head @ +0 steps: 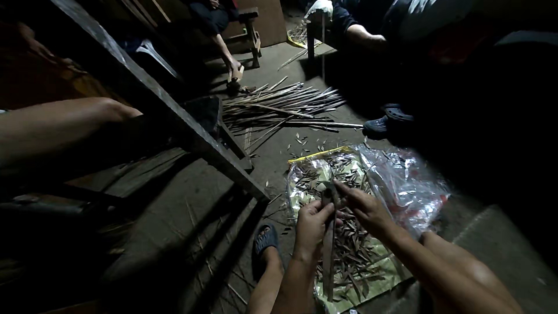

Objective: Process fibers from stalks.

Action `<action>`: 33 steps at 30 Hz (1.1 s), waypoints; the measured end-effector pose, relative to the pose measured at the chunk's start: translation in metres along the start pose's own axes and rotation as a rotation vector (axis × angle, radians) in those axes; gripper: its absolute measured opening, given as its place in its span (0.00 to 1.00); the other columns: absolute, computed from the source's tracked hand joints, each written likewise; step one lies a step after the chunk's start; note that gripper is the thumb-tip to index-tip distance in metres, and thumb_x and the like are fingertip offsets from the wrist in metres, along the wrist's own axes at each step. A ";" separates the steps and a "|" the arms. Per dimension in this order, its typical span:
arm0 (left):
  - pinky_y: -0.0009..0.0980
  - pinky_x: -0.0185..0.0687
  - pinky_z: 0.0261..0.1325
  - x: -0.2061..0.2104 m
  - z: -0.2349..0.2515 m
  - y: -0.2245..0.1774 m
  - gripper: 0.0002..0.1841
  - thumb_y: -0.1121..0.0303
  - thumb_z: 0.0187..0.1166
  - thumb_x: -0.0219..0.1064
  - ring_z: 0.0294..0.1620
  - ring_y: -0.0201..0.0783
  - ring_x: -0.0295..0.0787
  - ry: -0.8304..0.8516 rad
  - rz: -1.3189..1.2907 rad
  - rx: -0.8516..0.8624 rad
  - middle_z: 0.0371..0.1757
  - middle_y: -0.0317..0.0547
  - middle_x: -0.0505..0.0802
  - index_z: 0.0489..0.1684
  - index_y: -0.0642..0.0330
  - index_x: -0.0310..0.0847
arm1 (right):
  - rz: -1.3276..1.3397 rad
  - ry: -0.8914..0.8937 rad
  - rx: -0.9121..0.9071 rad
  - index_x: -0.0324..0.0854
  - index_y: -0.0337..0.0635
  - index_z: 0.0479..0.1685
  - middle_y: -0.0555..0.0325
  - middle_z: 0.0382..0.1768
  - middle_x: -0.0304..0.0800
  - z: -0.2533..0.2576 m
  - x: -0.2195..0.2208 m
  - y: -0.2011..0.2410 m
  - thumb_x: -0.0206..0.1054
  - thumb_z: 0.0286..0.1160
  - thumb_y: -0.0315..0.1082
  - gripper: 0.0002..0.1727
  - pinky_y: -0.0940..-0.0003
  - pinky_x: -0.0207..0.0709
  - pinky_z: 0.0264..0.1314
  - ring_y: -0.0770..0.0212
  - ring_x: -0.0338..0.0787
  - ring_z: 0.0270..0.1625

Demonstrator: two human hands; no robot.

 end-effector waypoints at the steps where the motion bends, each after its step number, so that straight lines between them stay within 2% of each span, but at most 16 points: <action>1: 0.22 0.85 0.26 0.001 -0.002 0.001 0.07 0.77 0.87 0.59 0.21 0.29 0.88 0.017 0.012 -0.013 0.25 0.42 0.91 0.42 0.70 0.83 | 0.009 -0.023 0.060 0.75 0.43 0.82 0.43 0.58 0.91 0.004 -0.003 -0.003 0.54 0.88 0.34 0.25 0.48 0.82 0.61 0.48 0.92 0.55; 3: 0.23 0.84 0.25 0.001 -0.001 0.004 0.08 0.76 0.87 0.60 0.19 0.29 0.87 0.020 0.034 -0.007 0.24 0.42 0.91 0.43 0.71 0.84 | 0.093 -0.014 0.203 0.71 0.40 0.84 0.42 0.71 0.85 0.012 -0.013 -0.011 0.51 0.91 0.37 0.26 0.52 0.74 0.76 0.51 0.86 0.70; 4: 0.23 0.84 0.24 0.000 0.001 0.005 0.08 0.76 0.86 0.61 0.19 0.29 0.86 0.002 0.056 0.020 0.24 0.42 0.90 0.43 0.72 0.84 | 0.138 -0.002 0.257 0.68 0.39 0.85 0.44 0.74 0.83 0.013 -0.016 -0.012 0.50 0.93 0.39 0.26 0.58 0.73 0.77 0.57 0.85 0.71; 6: 0.21 0.83 0.24 -0.005 0.006 0.004 0.08 0.74 0.87 0.61 0.18 0.27 0.85 -0.061 0.167 0.110 0.25 0.41 0.91 0.43 0.71 0.85 | 0.224 0.033 0.327 0.64 0.38 0.88 0.47 0.59 0.88 0.012 -0.014 -0.004 0.48 0.93 0.39 0.28 0.69 0.76 0.53 0.68 0.83 0.46; 8: 0.22 0.82 0.28 -0.007 0.009 0.005 0.10 0.72 0.88 0.61 0.21 0.25 0.84 -0.134 0.368 0.218 0.28 0.40 0.91 0.45 0.68 0.88 | 0.350 0.156 0.368 0.58 0.38 0.90 0.51 0.49 0.85 0.005 -0.009 0.015 0.48 0.92 0.39 0.30 0.72 0.72 0.39 0.71 0.76 0.34; 10: 0.30 0.85 0.41 -0.004 0.008 0.007 0.12 0.72 0.87 0.61 0.32 0.32 0.88 -0.206 0.620 0.333 0.38 0.46 0.93 0.51 0.68 0.90 | 0.487 0.272 0.376 0.53 0.37 0.92 0.53 0.53 0.84 -0.003 -0.003 0.032 0.47 0.91 0.39 0.32 0.77 0.70 0.37 0.76 0.72 0.32; 12: 0.43 0.86 0.57 0.003 0.004 0.010 0.12 0.79 0.81 0.61 0.47 0.48 0.94 -0.285 0.809 0.476 0.49 0.59 0.95 0.53 0.72 0.90 | 0.579 0.315 0.387 0.51 0.37 0.92 0.53 0.57 0.83 -0.009 0.003 0.042 0.48 0.91 0.38 0.33 0.80 0.68 0.37 0.79 0.71 0.32; 17: 0.49 0.89 0.51 0.014 0.004 0.021 0.11 0.85 0.72 0.63 0.47 0.60 0.96 -0.392 1.113 0.697 0.46 0.66 0.95 0.45 0.76 0.91 | 0.594 0.255 0.472 0.55 0.37 0.91 0.53 0.58 0.84 -0.011 0.008 0.044 0.47 0.93 0.38 0.30 0.80 0.67 0.32 0.78 0.70 0.29; 20: 0.48 0.90 0.45 0.017 0.005 0.023 0.08 0.84 0.72 0.65 0.41 0.60 0.96 -0.429 1.196 0.714 0.39 0.65 0.94 0.41 0.76 0.91 | 0.568 0.200 0.453 0.63 0.32 0.85 0.49 0.65 0.83 -0.012 0.011 0.042 0.48 0.93 0.38 0.27 0.81 0.72 0.43 0.79 0.78 0.40; 21: 0.48 0.90 0.45 0.017 0.006 0.022 0.10 0.83 0.72 0.65 0.41 0.59 0.96 -0.429 1.211 0.698 0.39 0.66 0.94 0.45 0.76 0.91 | 0.548 0.193 0.441 0.65 0.30 0.84 0.46 0.70 0.81 -0.012 0.010 0.042 0.48 0.93 0.37 0.27 0.79 0.74 0.55 0.76 0.82 0.52; 22: 0.49 0.89 0.46 0.018 0.005 0.021 0.10 0.83 0.73 0.65 0.42 0.60 0.96 -0.419 1.222 0.674 0.40 0.66 0.94 0.45 0.76 0.91 | 0.529 0.203 0.429 0.65 0.29 0.84 0.42 0.78 0.76 -0.012 0.010 0.041 0.48 0.93 0.37 0.27 0.75 0.72 0.71 0.71 0.82 0.68; 23: 0.49 0.89 0.47 0.018 0.004 0.019 0.08 0.83 0.73 0.65 0.42 0.61 0.95 -0.406 1.232 0.648 0.39 0.67 0.94 0.42 0.77 0.90 | 0.504 0.215 0.414 0.64 0.28 0.84 0.40 0.81 0.72 -0.013 0.010 0.040 0.48 0.93 0.37 0.28 0.71 0.68 0.79 0.66 0.79 0.76; 24: 0.49 0.89 0.46 0.019 0.004 0.018 0.07 0.83 0.73 0.65 0.42 0.61 0.95 -0.398 1.238 0.640 0.38 0.67 0.93 0.37 0.78 0.89 | 0.465 0.219 0.401 0.65 0.29 0.84 0.40 0.81 0.73 -0.012 0.010 0.038 0.48 0.93 0.38 0.28 0.69 0.68 0.79 0.64 0.79 0.76; 26: 0.49 0.88 0.45 0.018 0.004 0.018 0.05 0.83 0.71 0.66 0.41 0.61 0.95 -0.389 1.226 0.657 0.37 0.67 0.92 0.33 0.78 0.88 | 0.391 0.206 0.349 0.67 0.32 0.84 0.43 0.76 0.79 -0.012 0.012 0.033 0.47 0.93 0.40 0.28 0.69 0.72 0.70 0.67 0.83 0.65; 29: 0.48 0.89 0.40 0.015 0.006 0.022 0.04 0.83 0.70 0.67 0.36 0.57 0.94 -0.388 1.204 0.748 0.34 0.64 0.91 0.30 0.77 0.88 | 0.330 0.210 0.321 0.65 0.34 0.86 0.43 0.79 0.77 -0.012 0.013 0.025 0.47 0.93 0.40 0.28 0.62 0.69 0.79 0.59 0.82 0.74; 33: 0.48 0.90 0.43 0.015 0.007 0.024 0.06 0.81 0.74 0.67 0.39 0.57 0.95 -0.375 1.210 0.733 0.38 0.63 0.93 0.37 0.75 0.91 | 0.082 0.179 0.314 0.66 0.40 0.87 0.43 0.74 0.82 -0.010 0.015 0.021 0.48 0.93 0.42 0.28 0.45 0.71 0.77 0.46 0.84 0.74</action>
Point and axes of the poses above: each hand's wrist, its own z-axis towards the middle knuckle, its own x-axis out of the palm, y = z × x, the point moved 2 cm from there along z, towards the middle knuckle
